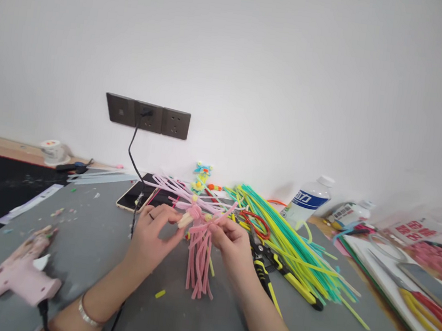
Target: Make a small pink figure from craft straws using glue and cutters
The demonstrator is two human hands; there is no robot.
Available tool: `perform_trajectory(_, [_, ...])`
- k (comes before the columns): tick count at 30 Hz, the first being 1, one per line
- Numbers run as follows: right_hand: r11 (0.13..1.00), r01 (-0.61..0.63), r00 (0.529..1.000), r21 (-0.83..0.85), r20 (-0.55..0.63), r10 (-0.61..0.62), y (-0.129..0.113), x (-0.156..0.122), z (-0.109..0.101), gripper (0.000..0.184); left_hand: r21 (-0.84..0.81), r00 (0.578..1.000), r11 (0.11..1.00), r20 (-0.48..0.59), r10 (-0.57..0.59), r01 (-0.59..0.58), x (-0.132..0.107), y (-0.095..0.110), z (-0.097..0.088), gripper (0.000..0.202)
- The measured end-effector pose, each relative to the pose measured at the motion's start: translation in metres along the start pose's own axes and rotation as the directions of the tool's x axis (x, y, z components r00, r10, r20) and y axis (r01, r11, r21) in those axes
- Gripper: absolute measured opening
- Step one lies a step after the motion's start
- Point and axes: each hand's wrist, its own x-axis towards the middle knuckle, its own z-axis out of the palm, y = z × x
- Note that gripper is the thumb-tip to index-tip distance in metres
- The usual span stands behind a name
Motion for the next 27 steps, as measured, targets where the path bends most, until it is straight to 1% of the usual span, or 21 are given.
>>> perform_trajectory(2, [0.993,0.105,0.993,-0.050,-0.050,-0.108,-0.0024,0.0022,-0.0037,0.027,-0.002,1.000,1.000,0.004,0.000,0.000,0.0004,-0.0003,0.0008,0.010])
perform_trajectory(3, [0.985,0.157,0.986,-0.076,-0.051,-0.161,-0.0038,0.0027,-0.0046,0.024,-0.008,1.000,1.000,0.015,-0.002,0.002,0.0006,-0.0002,0.0012,0.009])
perform_trajectory(5, [0.971,0.218,0.976,-0.098,-0.001,-0.219,-0.0066,0.0028,-0.0050,0.021,-0.028,0.999,1.000,0.043,-0.006,0.007,0.0008,0.0005,0.0019,0.009])
perform_trajectory(8, [0.978,0.195,0.977,-0.074,0.099,-0.188,-0.0094,0.0016,-0.0034,0.020,-0.052,0.997,0.999,0.072,-0.004,0.008,0.0007,0.0016,0.0024,0.009])
perform_trajectory(10, [0.980,0.181,0.976,-0.083,0.138,-0.169,-0.0101,0.0009,-0.0022,0.019,-0.057,0.998,0.998,0.070,0.004,0.000,0.0004,0.0016,0.0025,0.008])
perform_trajectory(12, [0.974,0.194,0.972,-0.115,0.160,-0.175,-0.0100,0.0008,-0.0013,0.018,-0.061,0.998,0.998,0.060,0.022,-0.018,0.0000,0.0012,0.0024,0.007])
perform_trajectory(17, [0.968,0.204,0.971,-0.147,0.156,-0.181,-0.0080,0.0015,-0.0010,0.016,-0.047,0.997,0.997,0.050,0.064,-0.062,-0.0008,0.0001,0.0024,0.010])
perform_trajectory(21, [0.957,0.244,0.964,-0.160,0.147,-0.221,-0.0050,0.0013,-0.0015,0.013,-0.047,0.996,0.997,0.056,0.067,-0.064,-0.0010,-0.0001,0.0026,0.009])
perform_trajectory(27, [0.949,0.266,0.960,-0.167,0.132,-0.246,-0.0025,0.0009,-0.0014,0.009,-0.056,0.995,0.995,0.052,0.083,-0.080,0.0001,0.0011,0.0013,0.011])
